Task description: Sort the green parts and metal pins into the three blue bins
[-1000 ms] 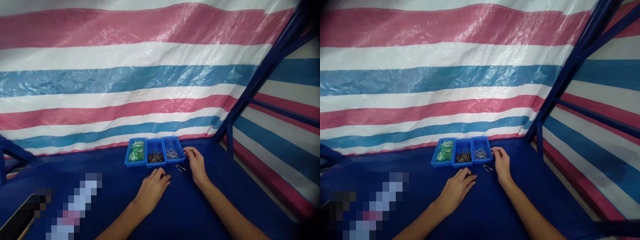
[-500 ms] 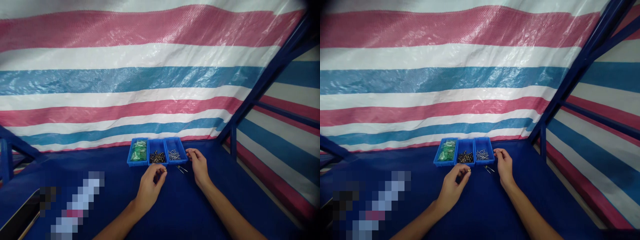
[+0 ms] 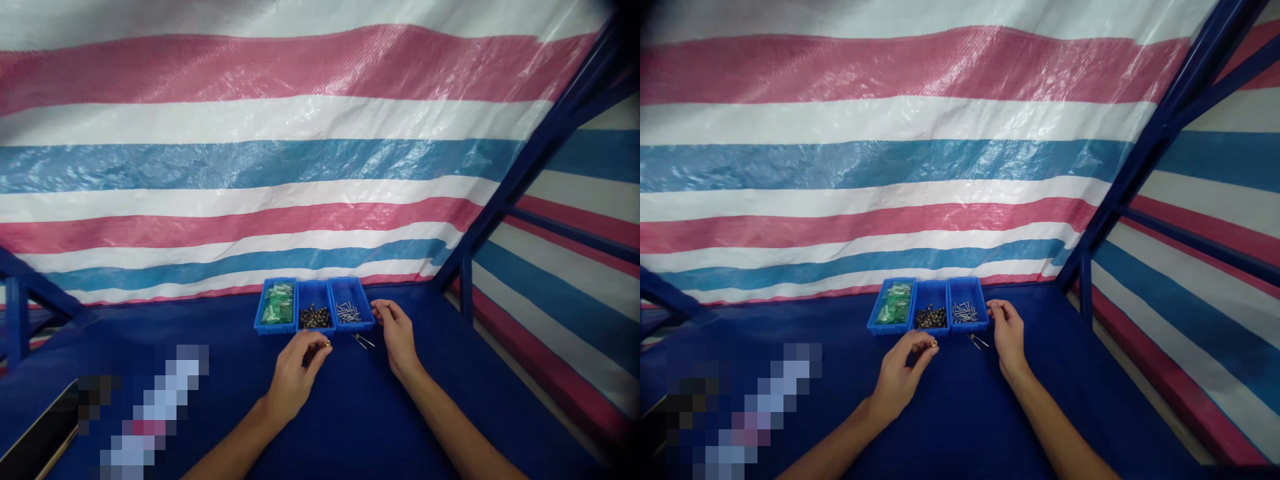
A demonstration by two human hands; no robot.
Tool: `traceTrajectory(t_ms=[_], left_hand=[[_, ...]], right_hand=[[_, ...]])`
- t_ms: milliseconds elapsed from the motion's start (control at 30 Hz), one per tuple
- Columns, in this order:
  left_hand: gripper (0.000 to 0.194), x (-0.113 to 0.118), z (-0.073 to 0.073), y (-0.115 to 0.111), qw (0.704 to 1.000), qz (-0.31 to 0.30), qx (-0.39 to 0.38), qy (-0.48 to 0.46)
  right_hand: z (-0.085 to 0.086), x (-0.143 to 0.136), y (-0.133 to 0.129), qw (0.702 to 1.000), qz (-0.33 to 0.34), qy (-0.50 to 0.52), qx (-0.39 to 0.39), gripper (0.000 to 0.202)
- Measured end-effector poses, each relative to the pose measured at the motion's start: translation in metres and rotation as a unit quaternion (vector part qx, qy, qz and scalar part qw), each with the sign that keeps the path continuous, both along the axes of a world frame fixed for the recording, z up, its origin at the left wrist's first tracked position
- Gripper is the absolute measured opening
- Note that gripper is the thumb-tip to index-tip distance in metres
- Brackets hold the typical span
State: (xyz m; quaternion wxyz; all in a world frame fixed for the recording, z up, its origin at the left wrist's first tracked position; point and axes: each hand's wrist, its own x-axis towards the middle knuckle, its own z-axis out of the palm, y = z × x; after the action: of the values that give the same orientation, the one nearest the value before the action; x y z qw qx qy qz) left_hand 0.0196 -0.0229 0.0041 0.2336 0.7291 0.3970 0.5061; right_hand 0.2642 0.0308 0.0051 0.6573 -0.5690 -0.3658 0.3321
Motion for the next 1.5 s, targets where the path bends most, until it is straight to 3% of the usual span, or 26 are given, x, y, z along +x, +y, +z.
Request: traceTrajectory(t_ms=[367,567,800,1067,1500], left_hand=[[0.023,-0.003,0.004,0.002,0.999,-0.001,0.040,0.019],[0.019,-0.004,0.000,0.001,0.998,0.013,0.054,0.032],[0.012,-0.002,-0.004,0.005,0.996,0.084,-0.012,-0.008],[0.030,-0.006,0.002,0.011,0.984,0.062,-0.152,-0.072],[0.039,-0.006,0.001,0.012,0.978,0.065,-0.178,-0.084]], right_hand=[[0.000,0.000,0.000,1.000,0.005,-0.001,-0.006,0.024],[-0.001,0.001,0.000,1.000,0.008,0.003,-0.008,0.024],[-0.002,0.001,0.000,1.000,0.012,0.003,-0.011,0.023],[0.001,0.000,-0.002,1.000,0.016,0.007,-0.013,0.027],[0.000,0.000,-0.001,1.000,0.016,0.001,-0.012,0.026]])
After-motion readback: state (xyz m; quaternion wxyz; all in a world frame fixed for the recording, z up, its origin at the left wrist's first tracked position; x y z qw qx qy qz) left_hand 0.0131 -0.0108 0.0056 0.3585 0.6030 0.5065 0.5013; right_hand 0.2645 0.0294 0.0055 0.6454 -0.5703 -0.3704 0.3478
